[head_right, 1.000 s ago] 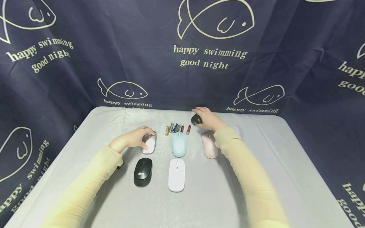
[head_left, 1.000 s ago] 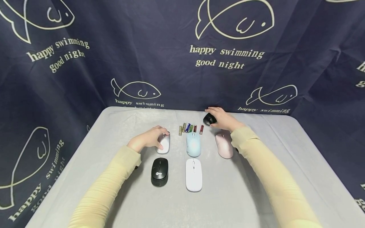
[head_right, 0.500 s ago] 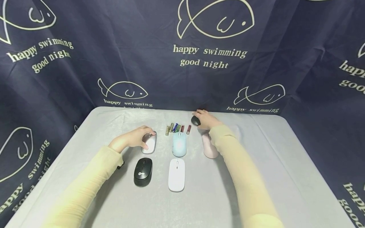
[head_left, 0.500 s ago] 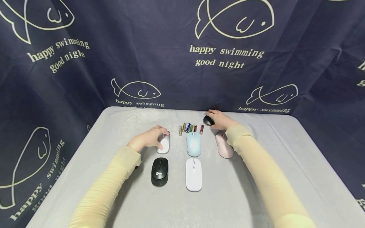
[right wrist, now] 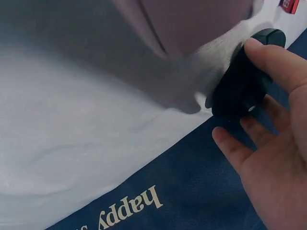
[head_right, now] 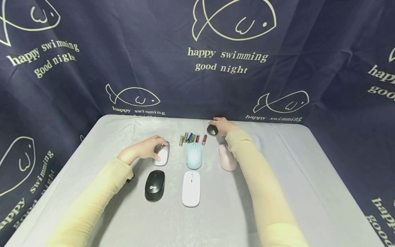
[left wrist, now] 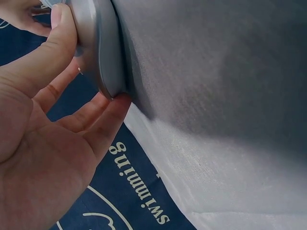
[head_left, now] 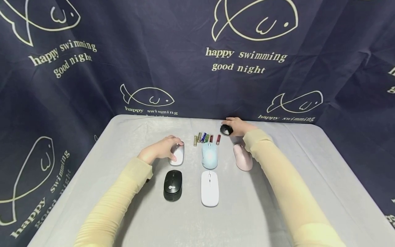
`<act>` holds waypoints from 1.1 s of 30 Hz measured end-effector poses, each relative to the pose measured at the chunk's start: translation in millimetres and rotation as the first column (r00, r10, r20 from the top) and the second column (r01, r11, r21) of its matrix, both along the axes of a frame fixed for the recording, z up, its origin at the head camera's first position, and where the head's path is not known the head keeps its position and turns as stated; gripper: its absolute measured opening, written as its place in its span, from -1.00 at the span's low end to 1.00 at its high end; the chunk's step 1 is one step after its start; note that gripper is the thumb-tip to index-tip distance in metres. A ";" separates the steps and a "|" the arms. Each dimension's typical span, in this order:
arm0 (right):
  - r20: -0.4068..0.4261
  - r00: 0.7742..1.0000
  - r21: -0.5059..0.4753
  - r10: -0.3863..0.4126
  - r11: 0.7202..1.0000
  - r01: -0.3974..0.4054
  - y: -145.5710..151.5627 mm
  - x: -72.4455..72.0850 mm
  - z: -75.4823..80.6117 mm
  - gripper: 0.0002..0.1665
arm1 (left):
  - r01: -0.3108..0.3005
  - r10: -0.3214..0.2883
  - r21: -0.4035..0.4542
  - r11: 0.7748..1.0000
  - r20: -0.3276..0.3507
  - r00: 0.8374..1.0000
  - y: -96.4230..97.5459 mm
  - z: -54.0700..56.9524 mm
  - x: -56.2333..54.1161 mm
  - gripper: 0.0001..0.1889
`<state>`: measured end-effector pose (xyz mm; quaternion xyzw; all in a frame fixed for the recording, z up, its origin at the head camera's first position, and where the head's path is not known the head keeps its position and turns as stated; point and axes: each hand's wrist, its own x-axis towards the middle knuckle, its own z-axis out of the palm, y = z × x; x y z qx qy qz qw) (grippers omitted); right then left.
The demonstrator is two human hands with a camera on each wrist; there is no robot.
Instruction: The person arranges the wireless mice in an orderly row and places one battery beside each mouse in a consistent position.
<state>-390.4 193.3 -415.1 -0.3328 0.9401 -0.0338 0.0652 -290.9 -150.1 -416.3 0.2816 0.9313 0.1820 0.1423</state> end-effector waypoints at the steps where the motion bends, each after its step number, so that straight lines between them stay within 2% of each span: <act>1: 0.003 1.000 0.001 0.000 1.000 0.000 0.2 -1.0 -0.3 -0.26 | -0.002 0.002 0.000 1.000 0.002 1.000 0.0 0.0 -0.1 -0.32; 4: -0.009 1.000 -0.013 0.016 1.000 -0.016 1.2 -3.6 -1.5 -0.30 | 0.005 -0.005 -0.004 1.000 -0.003 1.000 0.4 -0.1 -0.1 -0.32; 10: -0.108 0.988 -0.025 0.112 0.993 -0.116 1.0 -6.6 -1.1 -0.38 | 0.005 -0.005 -0.003 1.000 -0.003 1.000 1.0 1.7 1.0 -0.33; 15: -0.065 0.996 0.022 0.058 0.998 -0.056 -2.4 -4.3 6.0 -0.35 | 0.014 -0.014 0.000 1.000 -0.017 1.000 0.1 1.8 0.4 -0.32; 20: -0.042 0.999 0.112 -0.008 0.994 0.013 -4.3 -2.8 12.3 -0.31 | 0.011 -0.011 -0.007 1.000 -0.016 1.000 -0.5 1.3 -0.6 -0.32; 26: -0.045 0.999 0.198 -0.019 0.980 0.028 -0.9 -5.5 11.8 -0.26 | -0.002 0.002 -0.008 1.000 0.002 1.000 -0.4 0.3 -1.2 -0.32; 29: -0.052 0.998 0.189 -0.020 0.981 0.030 1.6 -6.9 10.6 -0.28 | -0.002 0.002 -0.008 1.000 0.004 1.000 -0.6 -0.8 -1.4 -0.32; 33: -0.058 0.998 0.124 -0.024 0.992 0.031 4.8 -7.7 11.5 -0.30 | 0.013 -0.013 -0.001 1.000 -0.012 1.000 -0.3 -1.3 -1.3 -0.32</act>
